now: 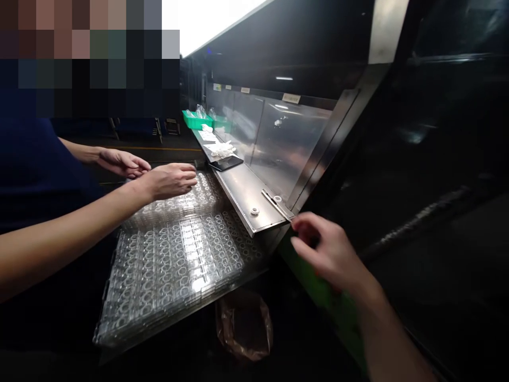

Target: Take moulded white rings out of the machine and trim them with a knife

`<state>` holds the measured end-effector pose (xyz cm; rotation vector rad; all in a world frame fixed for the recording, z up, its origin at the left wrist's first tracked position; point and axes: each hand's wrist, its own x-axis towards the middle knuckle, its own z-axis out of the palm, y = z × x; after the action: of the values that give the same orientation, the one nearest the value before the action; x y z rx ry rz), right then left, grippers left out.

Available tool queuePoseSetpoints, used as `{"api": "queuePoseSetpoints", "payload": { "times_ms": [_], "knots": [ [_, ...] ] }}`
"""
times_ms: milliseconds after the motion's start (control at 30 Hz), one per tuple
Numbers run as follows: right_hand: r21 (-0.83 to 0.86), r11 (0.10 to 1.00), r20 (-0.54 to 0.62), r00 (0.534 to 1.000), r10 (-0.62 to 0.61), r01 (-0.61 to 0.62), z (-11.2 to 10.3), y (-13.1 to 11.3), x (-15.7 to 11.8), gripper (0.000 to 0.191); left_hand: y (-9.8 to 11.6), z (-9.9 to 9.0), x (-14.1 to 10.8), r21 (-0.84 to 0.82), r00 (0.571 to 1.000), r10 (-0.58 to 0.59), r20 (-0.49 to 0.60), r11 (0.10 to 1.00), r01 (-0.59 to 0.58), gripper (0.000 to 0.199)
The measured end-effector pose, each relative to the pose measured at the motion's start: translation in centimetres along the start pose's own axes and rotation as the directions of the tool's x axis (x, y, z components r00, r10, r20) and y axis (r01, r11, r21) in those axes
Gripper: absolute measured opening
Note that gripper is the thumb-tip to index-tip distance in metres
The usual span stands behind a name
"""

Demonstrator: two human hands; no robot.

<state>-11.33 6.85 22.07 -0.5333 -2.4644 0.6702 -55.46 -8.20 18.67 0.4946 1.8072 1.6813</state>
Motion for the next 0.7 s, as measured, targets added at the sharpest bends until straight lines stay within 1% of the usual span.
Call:
{"api": "queuePoseSetpoints", "payload": {
  "times_ms": [33, 67, 100, 133, 167, 200, 233, 267, 300, 333, 367, 400, 433, 500, 533, 567, 633, 667, 700],
  "knots": [
    [0.107, 0.991, -0.009, 0.997, 0.083, -0.081, -0.7, 1.2, -4.2, 0.015, -0.6, 2.0, -0.2, -0.006, 0.999, 0.037, 0.033, 0.999, -0.036, 0.047],
    [0.19, 0.964, 0.037, 0.982, 0.185, -0.188, -1.0, 2.9, -8.4, 0.019, -1.0, 3.9, -0.2, -0.009, 0.995, 0.07, 0.067, 0.998, -0.07, 0.044],
    [0.196, 0.909, 0.15, 0.927, 0.344, -0.368, -1.0, 5.3, -12.4, 0.026, -1.2, 5.6, -0.1, -0.008, 0.99, 0.099, 0.098, 0.995, -0.098, 0.038],
    [0.14, 0.835, 0.17, 0.844, 0.509, -0.532, -0.6, 8.0, -15.9, 0.036, -1.3, 7.1, 0.2, -0.004, 0.985, 0.124, 0.123, 0.992, -0.125, 0.032],
    [0.048, 0.743, 0.075, 0.744, 0.664, -0.667, 0.1, 11.1, -18.8, 0.049, -1.4, 8.4, 0.5, 0.003, 0.979, 0.146, 0.14, 0.989, -0.148, 0.029],
    [-0.03, 0.651, -0.025, 0.652, 0.758, -0.759, 1.0, 14.2, -20.9, 0.065, -1.5, 9.4, 0.9, 0.012, 0.975, 0.167, 0.148, 0.985, -0.171, 0.027],
    [-0.067, 0.596, -0.131, 0.599, 0.79, -0.8, 2.0, 17.1, -22.1, 0.076, -1.7, 10.3, 1.3, 0.021, 0.971, 0.188, 0.146, 0.981, -0.193, 0.026],
    [-0.096, 0.614, -0.207, 0.619, 0.758, -0.783, 3.0, 19.6, -22.4, 0.082, -2.0, 11.0, 1.7, 0.031, 0.968, 0.21, 0.136, 0.976, -0.216, 0.026],
    [-0.113, 0.647, -0.271, 0.65, 0.71, -0.754, 3.9, 21.6, -22.0, 0.085, -2.4, 11.6, 2.0, 0.04, 0.965, 0.233, 0.119, 0.97, -0.239, 0.026],
    [-0.116, 0.691, -0.305, 0.688, 0.659, -0.713, 4.7, 23.1, -21.0, 0.085, -2.9, 12.0, 2.2, 0.049, 0.961, 0.258, 0.099, 0.964, -0.263, 0.029],
    [-0.106, 0.722, -0.316, 0.712, 0.627, -0.683, 5.4, 24.2, -19.6, 0.082, -3.5, 12.3, 2.2, 0.06, 0.957, 0.28, 0.078, 0.957, -0.285, 0.032],
    [-0.082, 0.722, -0.32, 0.704, 0.634, -0.687, 5.9, 24.8, -18.2, 0.078, -4.2, 12.4, 2.1, 0.072, 0.952, 0.301, 0.06, 0.95, -0.305, 0.035],
    [-0.049, 0.694, -0.318, 0.67, 0.671, -0.718, 6.3, 25.2, -16.8, 0.071, -4.8, 12.3, 1.9, 0.086, 0.947, 0.317, 0.047, 0.944, -0.32, 0.036],
    [0.008, 0.614, -0.323, 0.579, 0.749, -0.79, 6.7, 25.8, -15.0, 0.055, -6.0, 12.0, 1.2, 0.119, 0.944, 0.329, 0.04, 0.936, -0.331, 0.03],
    [0.032, 0.597, -0.333, 0.554, 0.763, -0.802, 6.7, 26.2, -14.7, 0.048, -6.4, 11.8, 0.7, 0.138, 0.945, 0.324, 0.043, 0.935, -0.327, 0.025],
    [0.059, 0.61, -0.344, 0.558, 0.755, -0.79, 6.8, 26.7, -14.7, 0.045, -6.9, 11.7, 0.2, 0.155, 0.948, 0.315, 0.047, 0.935, -0.319, 0.022],
    [0.133, 0.688, -0.347, 0.617, 0.707, -0.714, 6.5, 27.6, -15.2, 0.046, -7.6, 11.8, -0.9, 0.183, 0.955, 0.295, 0.043, 0.937, -0.297, 0.025],
    [0.178, 0.712, -0.348, 0.633, 0.692, -0.679, 6.2, 27.9, -15.4, 0.049, -8.0, 12.0, -1.5, 0.192, 0.958, 0.284, 0.035, 0.939, -0.286, 0.028],
    [0.219, 0.72, -0.352, 0.635, 0.688, -0.659, 5.8, 27.9, -15.4, 0.052, -8.3, 12.4, -2.2, 0.199, 0.961, 0.276, 0.02, 0.941, -0.274, 0.03]
  ]
}}
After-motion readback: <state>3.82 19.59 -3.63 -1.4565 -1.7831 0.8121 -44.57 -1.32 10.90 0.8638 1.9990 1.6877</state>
